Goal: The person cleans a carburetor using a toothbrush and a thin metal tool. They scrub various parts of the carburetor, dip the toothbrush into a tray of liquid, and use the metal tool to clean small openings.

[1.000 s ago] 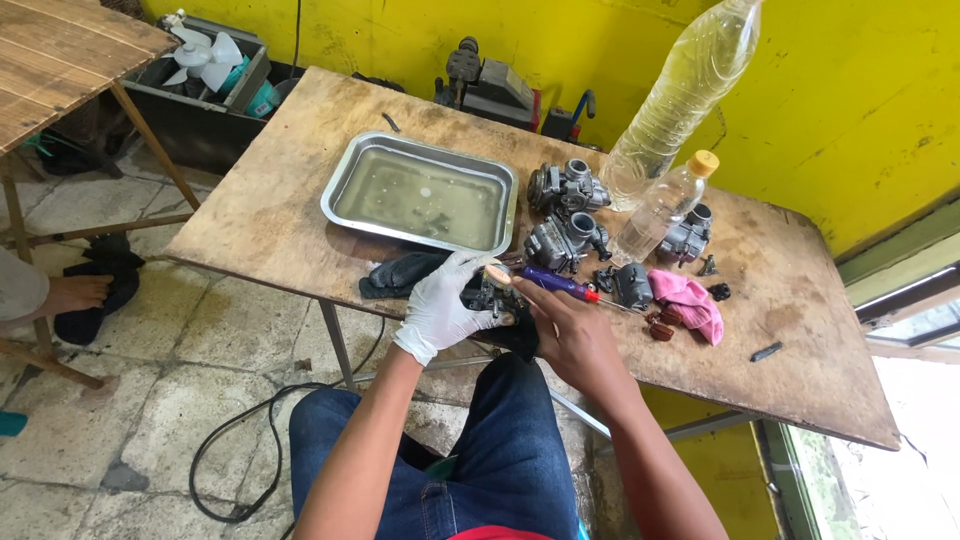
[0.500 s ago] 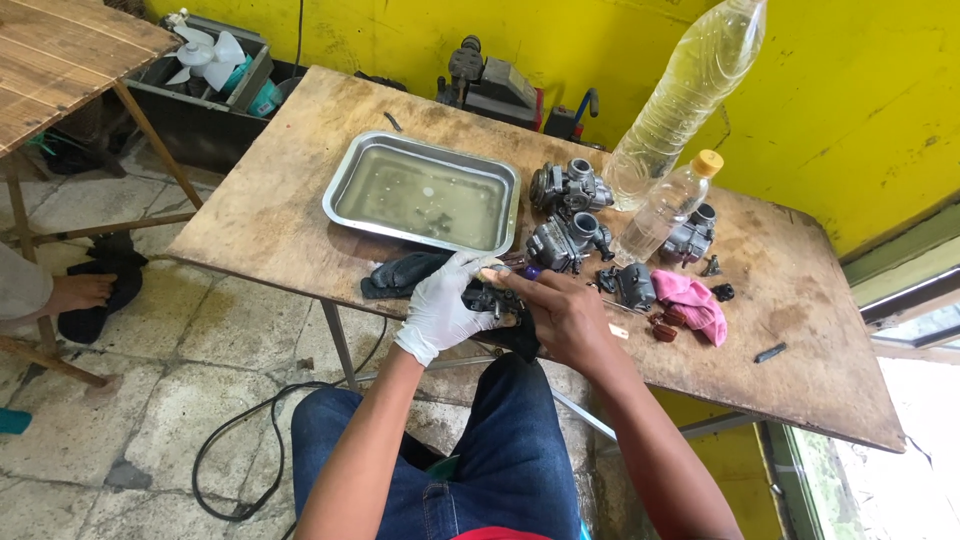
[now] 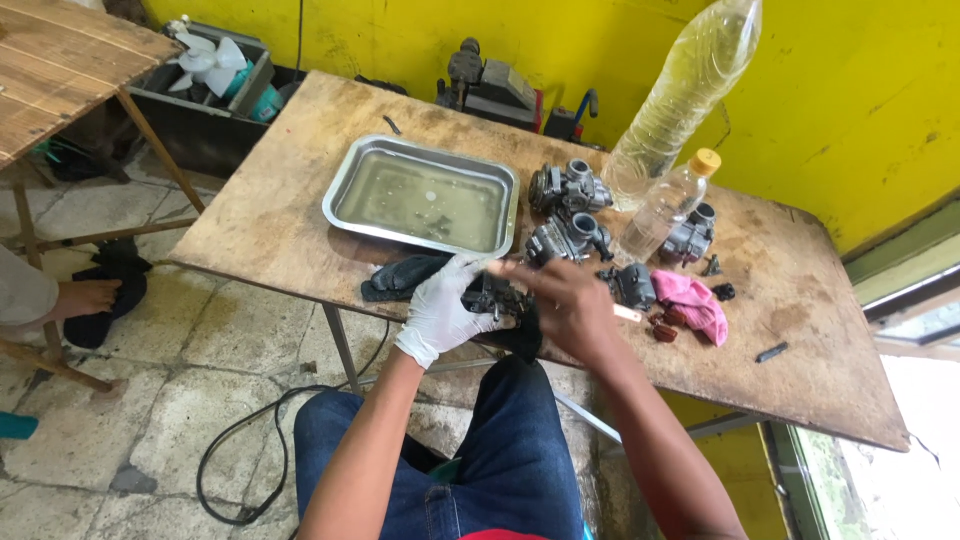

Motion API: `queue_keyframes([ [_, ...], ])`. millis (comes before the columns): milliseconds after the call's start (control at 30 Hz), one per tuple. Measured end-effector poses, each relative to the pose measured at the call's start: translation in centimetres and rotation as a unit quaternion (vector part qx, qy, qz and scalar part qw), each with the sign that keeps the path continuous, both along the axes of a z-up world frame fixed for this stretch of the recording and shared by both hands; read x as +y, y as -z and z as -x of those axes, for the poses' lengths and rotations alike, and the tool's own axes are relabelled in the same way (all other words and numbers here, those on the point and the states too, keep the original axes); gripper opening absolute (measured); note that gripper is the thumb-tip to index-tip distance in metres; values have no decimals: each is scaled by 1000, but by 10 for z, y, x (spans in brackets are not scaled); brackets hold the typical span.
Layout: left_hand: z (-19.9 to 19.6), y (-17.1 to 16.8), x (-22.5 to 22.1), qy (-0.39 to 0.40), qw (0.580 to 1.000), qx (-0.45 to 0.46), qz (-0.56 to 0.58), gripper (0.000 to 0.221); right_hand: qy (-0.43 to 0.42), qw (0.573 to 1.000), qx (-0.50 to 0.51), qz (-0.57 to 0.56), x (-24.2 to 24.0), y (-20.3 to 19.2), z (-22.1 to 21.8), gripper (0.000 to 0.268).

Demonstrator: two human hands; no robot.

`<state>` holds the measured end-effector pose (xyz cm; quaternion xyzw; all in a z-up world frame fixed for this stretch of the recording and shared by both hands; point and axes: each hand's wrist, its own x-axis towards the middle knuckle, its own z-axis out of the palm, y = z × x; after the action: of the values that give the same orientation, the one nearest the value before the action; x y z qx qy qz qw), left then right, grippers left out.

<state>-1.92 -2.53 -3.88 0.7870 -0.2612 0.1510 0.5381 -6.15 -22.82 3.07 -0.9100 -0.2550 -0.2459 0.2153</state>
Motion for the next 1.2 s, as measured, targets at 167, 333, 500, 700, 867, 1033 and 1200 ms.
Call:
queue_keyframes([
  [167,5,-9,-1,-1,1000,-5,-16,73,26,999,-5,36,-1,3,0,39],
  [333,4,-11,-1,-8,1000,-21,-21,72,35,997,-36,50,-9,15,-7,40],
  [500,2,-10,0,-3,1000,7,-19,70,5,999,-46,-21,-9,25,-7,46],
  [700,4,-14,3,0,999,10,-35,64,12,995,-98,21,-3,21,-4,50],
  [867,2,-13,2,-2,999,9,-39,69,-8,998,-68,-7,-3,17,-1,46],
  [1033,5,-18,5,12,999,10,-36,67,-31,998,-48,-17,5,4,20,44],
  [1200,3,-15,4,17,999,1,-31,72,-20,999,-19,-17,-8,14,12,43],
])
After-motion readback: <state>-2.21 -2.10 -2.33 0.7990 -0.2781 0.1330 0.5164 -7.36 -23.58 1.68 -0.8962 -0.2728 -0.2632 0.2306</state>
